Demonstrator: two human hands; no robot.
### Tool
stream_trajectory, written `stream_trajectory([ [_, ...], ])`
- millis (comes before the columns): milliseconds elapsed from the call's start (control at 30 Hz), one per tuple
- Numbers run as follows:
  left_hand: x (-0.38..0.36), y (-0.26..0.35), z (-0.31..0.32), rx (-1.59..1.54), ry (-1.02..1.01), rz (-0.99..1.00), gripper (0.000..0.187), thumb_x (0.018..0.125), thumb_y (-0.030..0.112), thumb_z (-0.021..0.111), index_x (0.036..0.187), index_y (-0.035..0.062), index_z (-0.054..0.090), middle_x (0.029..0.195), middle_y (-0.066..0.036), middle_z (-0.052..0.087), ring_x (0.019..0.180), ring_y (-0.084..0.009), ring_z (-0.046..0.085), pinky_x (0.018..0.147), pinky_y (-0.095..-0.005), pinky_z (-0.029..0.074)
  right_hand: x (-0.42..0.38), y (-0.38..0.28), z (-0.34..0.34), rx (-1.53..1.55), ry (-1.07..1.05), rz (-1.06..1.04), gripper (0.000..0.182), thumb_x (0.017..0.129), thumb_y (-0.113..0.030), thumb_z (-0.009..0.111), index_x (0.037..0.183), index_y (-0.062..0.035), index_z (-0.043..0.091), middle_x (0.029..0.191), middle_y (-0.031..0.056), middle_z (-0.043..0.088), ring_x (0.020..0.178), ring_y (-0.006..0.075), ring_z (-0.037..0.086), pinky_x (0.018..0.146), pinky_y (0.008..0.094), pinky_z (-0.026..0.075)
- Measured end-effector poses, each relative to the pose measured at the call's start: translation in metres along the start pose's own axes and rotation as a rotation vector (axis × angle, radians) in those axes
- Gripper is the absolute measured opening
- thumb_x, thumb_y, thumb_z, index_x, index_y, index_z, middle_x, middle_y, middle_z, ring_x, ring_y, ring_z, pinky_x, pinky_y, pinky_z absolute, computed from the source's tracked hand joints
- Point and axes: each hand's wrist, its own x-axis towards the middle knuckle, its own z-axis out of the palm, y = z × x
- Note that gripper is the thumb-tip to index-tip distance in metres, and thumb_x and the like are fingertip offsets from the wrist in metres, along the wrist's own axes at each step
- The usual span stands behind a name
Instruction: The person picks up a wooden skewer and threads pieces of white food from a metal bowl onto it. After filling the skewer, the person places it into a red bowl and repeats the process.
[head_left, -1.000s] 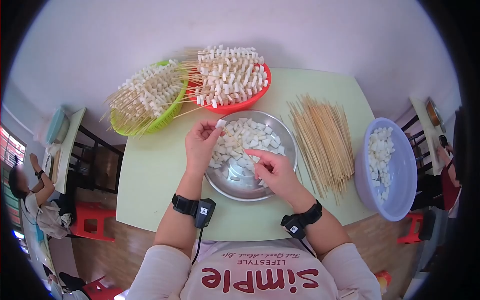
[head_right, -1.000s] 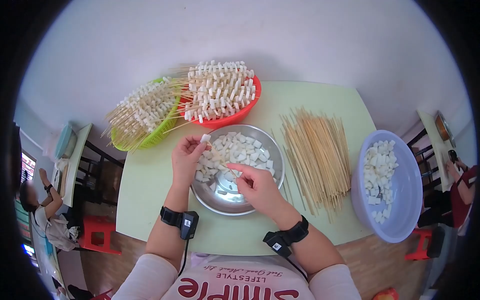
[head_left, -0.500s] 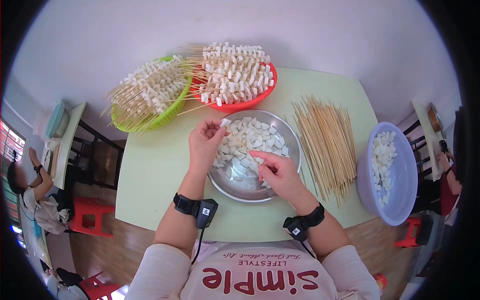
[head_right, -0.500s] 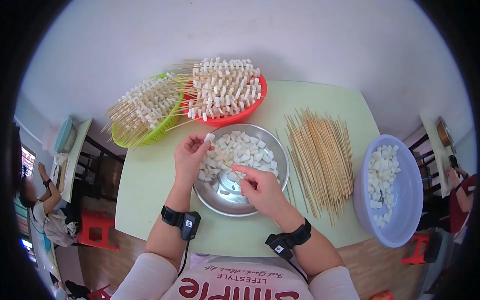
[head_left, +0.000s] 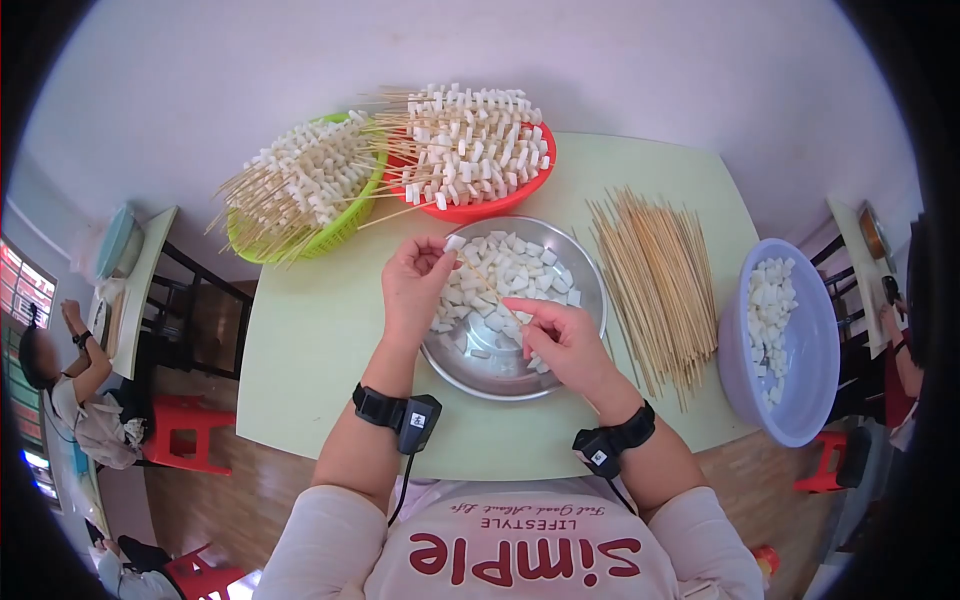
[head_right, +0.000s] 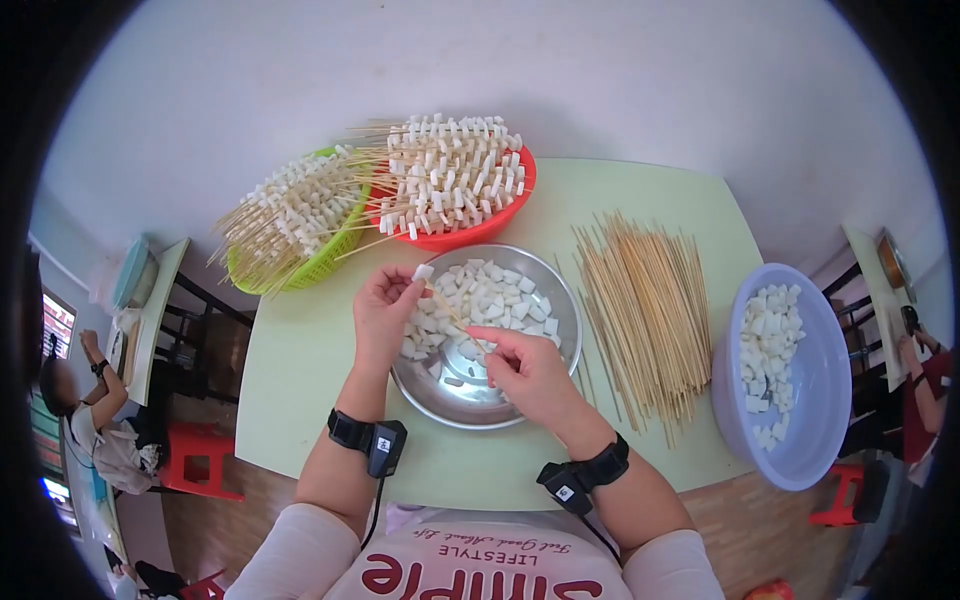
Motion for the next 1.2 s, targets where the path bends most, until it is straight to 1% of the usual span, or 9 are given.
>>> stream_trajectory([
  [200,-0.002,-0.001,0.001,0.039,-0.017,0.000,0.013,0.085,-0.003,0.060,0.098,-0.0032,0.056,0.091,-0.006,0.062,0.079,-0.0120,0.062,0.074,-0.0224,0.051,0.000,-0.010,-0.002,0.037,0.002,0.041,0.036,0.086,0.000,0.051,0.122,-0.0022,0.057,0.066,0.0002,0.057,0.061,0.0050,0.051,0.059,0.0205,0.043],
  [367,-0.001,-0.006,-0.002,0.282,-0.045,0.176,0.015,0.083,-0.005,0.061,0.097,-0.0023,0.057,0.087,-0.005,0.061,0.079,-0.0110,0.062,0.073,-0.0228,0.051,0.000,-0.009,-0.006,0.130,-0.018,0.118,0.032,0.087,-0.004,0.052,0.119,-0.0077,0.048,0.067,-0.0017,0.057,0.059,0.0036,0.052,0.053,0.0179,0.038],
  [600,-0.005,0.006,0.002,0.258,-0.031,0.215,0.016,0.077,-0.003,0.067,0.091,-0.0010,0.061,0.082,-0.003,0.062,0.074,-0.0097,0.057,0.070,-0.0239,0.048,0.001,-0.006,-0.007,0.140,-0.023,0.099,0.025,0.088,-0.005,0.052,0.112,-0.0090,0.045,0.068,-0.0025,0.055,0.062,0.0035,0.052,0.053,0.0179,0.037],
  [667,-0.016,0.014,0.014,0.481,-0.138,0.332,0.018,0.075,-0.002,0.068,0.091,0.0008,0.061,0.082,-0.006,0.063,0.074,-0.0142,0.061,0.070,-0.0269,0.050,0.002,-0.002,-0.006,0.156,-0.002,0.063,0.024,0.088,-0.005,0.052,0.111,-0.0094,0.044,0.069,-0.0023,0.055,0.062,0.0038,0.052,0.054,0.0178,0.038],
  [800,-0.041,0.030,0.043,0.550,-0.386,0.392,0.014,0.074,-0.001,0.067,0.087,0.0015,0.062,0.082,-0.007,0.063,0.076,-0.0158,0.063,0.070,-0.0270,0.050,0.005,0.001,-0.006,0.221,0.151,0.039,0.021,0.087,-0.001,0.051,0.106,-0.0068,0.045,0.066,0.0002,0.055,0.059,0.0057,0.052,0.053,0.0201,0.038],
  [933,-0.039,0.026,0.044,0.532,-0.236,0.373,0.016,0.074,-0.001,0.067,0.088,0.0018,0.062,0.081,-0.008,0.063,0.075,-0.0168,0.063,0.070,-0.0276,0.050,0.005,-0.008,-0.006,0.335,0.162,0.088,0.024,0.091,-0.010,0.053,0.113,-0.0065,0.045,0.071,0.0016,0.057,0.060,0.0064,0.053,0.053,0.0206,0.041],
  [1000,-0.032,0.026,0.035,0.564,-0.035,0.395,0.015,0.074,-0.001,0.067,0.088,0.0009,0.062,0.080,-0.007,0.063,0.074,-0.0146,0.061,0.070,-0.0264,0.050,0.005,-0.011,-0.004,0.355,0.167,0.089,0.027,0.092,-0.013,0.053,0.117,-0.0065,0.045,0.072,0.0021,0.058,0.060,0.0064,0.054,0.053,0.0203,0.041],
  [1100,-0.025,0.022,0.027,0.575,0.053,0.403,0.015,0.074,-0.002,0.067,0.088,0.0005,0.062,0.079,-0.006,0.062,0.073,-0.0129,0.060,0.070,-0.0254,0.049,0.002,-0.007,-0.003,0.150,0.094,0.137,0.028,0.093,-0.013,0.051,0.120,-0.0077,0.045,0.071,0.0014,0.058,0.061,0.0060,0.052,0.055,0.0198,0.039],
  [1200,-0.026,0.019,0.028,0.547,0.074,0.411,0.016,0.074,-0.002,0.068,0.088,0.0007,0.062,0.079,-0.006,0.062,0.073,-0.0130,0.060,0.069,-0.0255,0.049,0.004,0.006,-0.002,-0.150,0.136,0.040,0.023,0.092,-0.015,0.054,0.111,-0.0034,0.051,0.074,0.0103,0.060,0.063,0.0144,0.059,0.056,0.0292,0.044],
])
